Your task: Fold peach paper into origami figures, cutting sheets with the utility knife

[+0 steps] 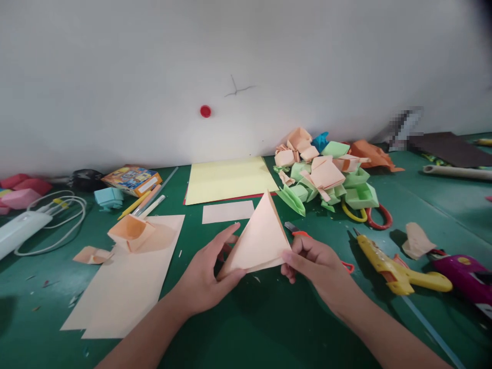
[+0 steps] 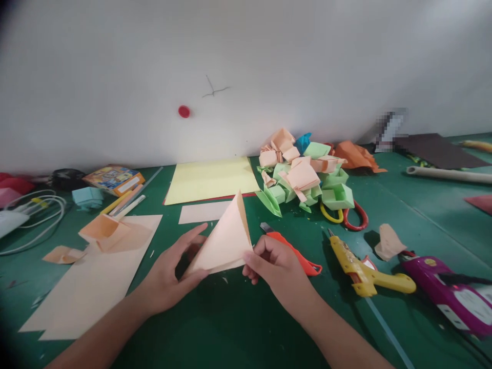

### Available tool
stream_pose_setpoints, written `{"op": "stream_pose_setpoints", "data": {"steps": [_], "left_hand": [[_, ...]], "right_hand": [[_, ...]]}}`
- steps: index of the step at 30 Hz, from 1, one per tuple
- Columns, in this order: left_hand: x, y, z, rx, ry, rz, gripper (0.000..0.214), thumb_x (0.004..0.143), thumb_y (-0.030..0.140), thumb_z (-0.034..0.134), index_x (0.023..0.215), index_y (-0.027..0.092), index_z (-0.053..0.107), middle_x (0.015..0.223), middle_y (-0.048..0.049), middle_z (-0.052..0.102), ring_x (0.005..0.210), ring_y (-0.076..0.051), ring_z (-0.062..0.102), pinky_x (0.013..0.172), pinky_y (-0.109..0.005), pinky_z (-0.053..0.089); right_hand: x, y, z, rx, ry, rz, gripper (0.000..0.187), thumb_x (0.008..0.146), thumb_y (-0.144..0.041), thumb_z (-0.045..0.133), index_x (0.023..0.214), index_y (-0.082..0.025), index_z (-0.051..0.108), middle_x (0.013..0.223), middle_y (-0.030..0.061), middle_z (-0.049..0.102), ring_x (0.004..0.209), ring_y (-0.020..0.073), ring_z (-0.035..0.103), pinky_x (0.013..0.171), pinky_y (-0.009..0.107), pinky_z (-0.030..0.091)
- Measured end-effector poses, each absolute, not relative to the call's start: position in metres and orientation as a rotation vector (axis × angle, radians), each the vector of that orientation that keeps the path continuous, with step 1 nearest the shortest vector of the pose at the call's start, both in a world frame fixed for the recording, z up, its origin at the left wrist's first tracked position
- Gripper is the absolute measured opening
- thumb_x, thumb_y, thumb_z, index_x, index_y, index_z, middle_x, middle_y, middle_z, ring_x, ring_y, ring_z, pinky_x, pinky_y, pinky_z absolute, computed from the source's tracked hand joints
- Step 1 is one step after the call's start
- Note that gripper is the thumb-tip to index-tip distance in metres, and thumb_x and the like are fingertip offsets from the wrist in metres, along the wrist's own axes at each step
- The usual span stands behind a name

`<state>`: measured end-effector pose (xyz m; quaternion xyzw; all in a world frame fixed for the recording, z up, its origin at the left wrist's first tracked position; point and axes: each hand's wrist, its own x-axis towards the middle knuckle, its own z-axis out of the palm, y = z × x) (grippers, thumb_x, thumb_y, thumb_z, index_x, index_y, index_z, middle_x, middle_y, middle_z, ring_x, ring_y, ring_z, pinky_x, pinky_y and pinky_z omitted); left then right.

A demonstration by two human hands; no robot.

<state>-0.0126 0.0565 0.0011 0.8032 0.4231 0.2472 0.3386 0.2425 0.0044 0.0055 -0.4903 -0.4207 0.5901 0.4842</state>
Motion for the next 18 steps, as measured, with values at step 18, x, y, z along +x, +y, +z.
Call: {"op": "stream_pose_setpoints", "data": {"steps": [18], "left_hand": [[-0.011, 0.073, -0.011, 1.775, 1.320, 1.146, 0.070, 0.086, 0.023, 0.062, 0.149, 0.027, 0.034, 0.123, -0.0083, 0.064, 0.091, -0.018, 0.062, 0.072, -0.031, 0.054]], "right_hand": [[0.245, -0.002, 0.012, -1.248, -1.236, 1.299, 0.017, 0.085, -0.032, 0.064, 0.073, -0.022, 0.059, 0.075, -0.0009, 0.054, 0.070, 0.0172, 0.049, 0.064, 0.031, 0.040]]}}
